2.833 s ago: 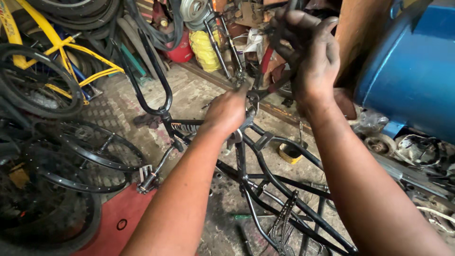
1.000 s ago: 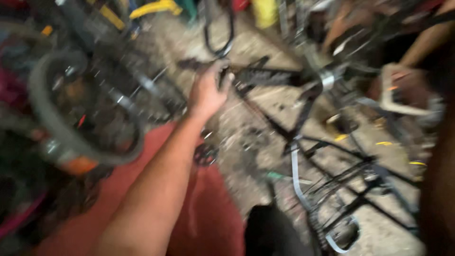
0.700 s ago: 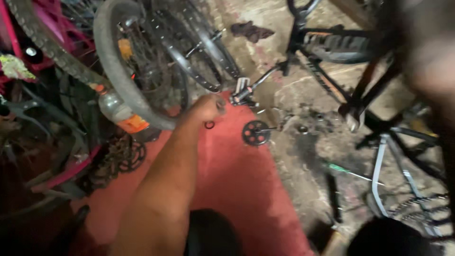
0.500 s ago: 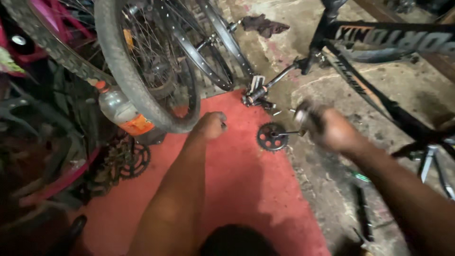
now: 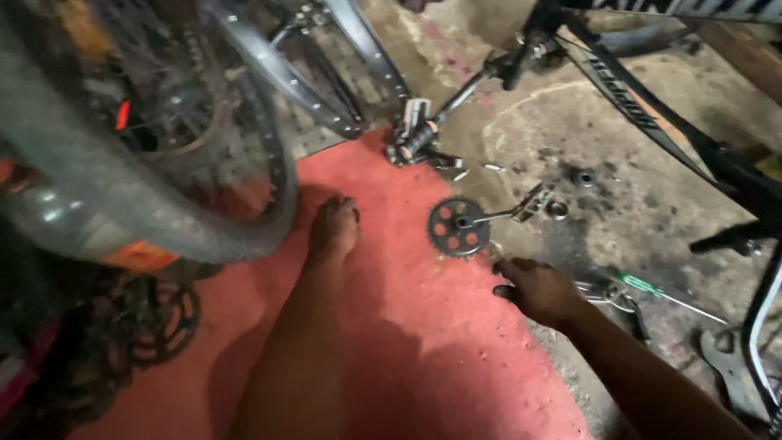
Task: The person installs a bottom bracket assembly into a bicycle frame using a wrench and pliers. They insert the spindle and bearings into the frame shell and then tighten the assembly components.
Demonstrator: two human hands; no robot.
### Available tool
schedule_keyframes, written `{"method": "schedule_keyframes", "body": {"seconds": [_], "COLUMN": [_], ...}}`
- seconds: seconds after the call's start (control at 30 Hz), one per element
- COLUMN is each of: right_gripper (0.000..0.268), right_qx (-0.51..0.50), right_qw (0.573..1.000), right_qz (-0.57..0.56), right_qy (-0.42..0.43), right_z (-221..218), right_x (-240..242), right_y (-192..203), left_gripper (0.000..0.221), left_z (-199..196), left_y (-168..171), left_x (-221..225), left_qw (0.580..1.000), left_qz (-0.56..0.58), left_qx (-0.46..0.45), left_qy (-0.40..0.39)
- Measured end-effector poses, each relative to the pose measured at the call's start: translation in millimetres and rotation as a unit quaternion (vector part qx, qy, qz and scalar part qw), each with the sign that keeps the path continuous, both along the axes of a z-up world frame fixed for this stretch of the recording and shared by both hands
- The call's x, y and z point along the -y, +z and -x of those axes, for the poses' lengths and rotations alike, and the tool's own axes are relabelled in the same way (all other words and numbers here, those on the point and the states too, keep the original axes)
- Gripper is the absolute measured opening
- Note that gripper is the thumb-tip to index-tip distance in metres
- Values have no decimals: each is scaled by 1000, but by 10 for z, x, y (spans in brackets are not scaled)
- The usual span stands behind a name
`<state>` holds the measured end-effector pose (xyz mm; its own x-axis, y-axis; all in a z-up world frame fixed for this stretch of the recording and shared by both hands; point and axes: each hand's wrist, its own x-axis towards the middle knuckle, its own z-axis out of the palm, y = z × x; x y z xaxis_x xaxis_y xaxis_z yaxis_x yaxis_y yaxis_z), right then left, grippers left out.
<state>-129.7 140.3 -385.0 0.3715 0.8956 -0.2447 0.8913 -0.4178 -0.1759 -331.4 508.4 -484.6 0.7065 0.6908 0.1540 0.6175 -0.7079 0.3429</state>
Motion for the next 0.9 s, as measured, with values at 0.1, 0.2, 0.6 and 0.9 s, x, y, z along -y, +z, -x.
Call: {"method": "schedule_keyframes", "body": {"seconds": [0.1,0.2,0.6,0.9], "right_gripper": [69,80,58,52], "right_qx": [27,-13,-93,42], "right_qw": [993,998,947,918], "right_qz": [-98,4,-299,-392], "right_qy": [62,62,75,43], "right_z": [-38,-54,29,-456], "right_x": [-32,-109,-760,318], "right_y": [73,286,2193,3533], "left_gripper": [11,16,27,38], "left_z": [-80,-105,-1009,-2169], "left_y": [-135,-61,1948,3490], "left_x": [-5,63,928,2070], "left_qw": [999,1000,716,633], "left_qz": [-19,13,612,506], "left_qx": [26,-21,296,410], "left_qy": [-34,19,-156,-419]}}
